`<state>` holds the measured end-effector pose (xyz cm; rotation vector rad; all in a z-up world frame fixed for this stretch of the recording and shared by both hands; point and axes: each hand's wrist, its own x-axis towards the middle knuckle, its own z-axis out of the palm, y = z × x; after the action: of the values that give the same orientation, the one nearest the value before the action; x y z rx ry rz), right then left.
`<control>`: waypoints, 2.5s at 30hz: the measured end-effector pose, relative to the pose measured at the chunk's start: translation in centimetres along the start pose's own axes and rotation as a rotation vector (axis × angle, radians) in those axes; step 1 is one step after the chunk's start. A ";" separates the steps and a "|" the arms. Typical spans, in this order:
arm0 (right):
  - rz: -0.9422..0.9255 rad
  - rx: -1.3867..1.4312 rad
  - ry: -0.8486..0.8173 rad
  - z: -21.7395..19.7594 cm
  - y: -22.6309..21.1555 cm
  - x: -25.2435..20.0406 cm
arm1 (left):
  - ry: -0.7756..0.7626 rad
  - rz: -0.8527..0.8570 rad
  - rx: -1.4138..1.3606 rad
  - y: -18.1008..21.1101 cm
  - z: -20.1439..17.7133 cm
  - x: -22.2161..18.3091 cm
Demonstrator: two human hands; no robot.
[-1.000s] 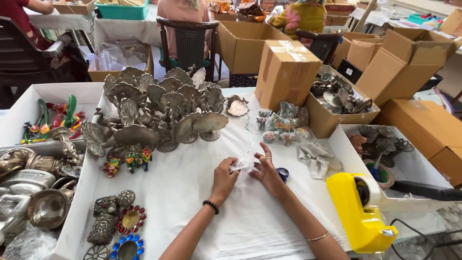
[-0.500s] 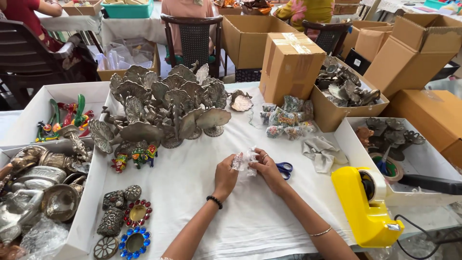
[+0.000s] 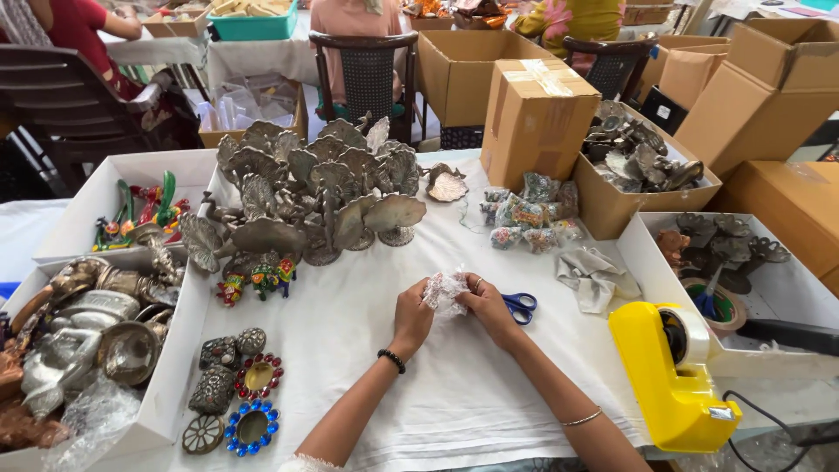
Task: The person wraps small decorative figurines in bubble wrap using scissors to cut the material and a tape dispenser to seal the packages. They handle multiple items, including a green figurine and a silver ornament, wrapping each individually on a table covered with a white cloth.
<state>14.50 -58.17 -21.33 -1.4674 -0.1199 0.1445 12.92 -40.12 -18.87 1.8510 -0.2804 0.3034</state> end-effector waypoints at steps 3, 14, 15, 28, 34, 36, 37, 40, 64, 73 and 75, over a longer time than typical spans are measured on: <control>0.006 0.027 0.032 0.5 -0.8 -0.7 | 0.017 0.072 -0.066 -0.3 0.1 -0.1; -0.014 -0.004 0.020 0.2 -0.9 -0.4 | -0.009 -0.036 -0.118 -1.0 0.3 0.3; -0.009 -0.017 0.015 0.2 -0.8 -0.8 | -0.005 -0.050 -0.142 -1.3 0.5 0.0; -0.056 -0.198 0.001 -0.2 0.1 -0.5 | -0.012 -0.027 -0.036 -0.7 0.2 0.0; -0.010 -0.132 -0.028 0.0 0.1 -0.5 | -0.021 0.006 0.011 -0.5 -0.1 -0.2; 0.029 -0.139 -0.028 -0.2 0.5 -0.5 | -0.031 -0.006 -0.022 -0.2 0.0 -0.3; 0.034 -0.142 -0.031 -0.4 0.9 -0.5 | -0.028 -0.011 -0.025 -0.3 0.0 -0.5; -0.041 -0.187 -0.051 -0.6 0.9 -0.2 | -0.025 0.006 -0.001 0.0 0.0 -0.3; -0.099 -0.435 -0.026 0.0 0.5 -0.5 | -0.058 0.063 0.118 -0.1 -0.1 -0.2; -0.224 -0.589 -0.006 0.4 0.1 -1.3 | -0.066 0.106 0.134 -0.4 -0.1 -0.6; -0.189 -0.553 0.005 0.2 0.3 -1.2 | -0.059 0.119 0.141 -0.3 0.0 -0.5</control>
<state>13.29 -58.16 -21.60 -1.9966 -0.3123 -0.0536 12.53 -40.03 -19.37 1.9886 -0.4200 0.3589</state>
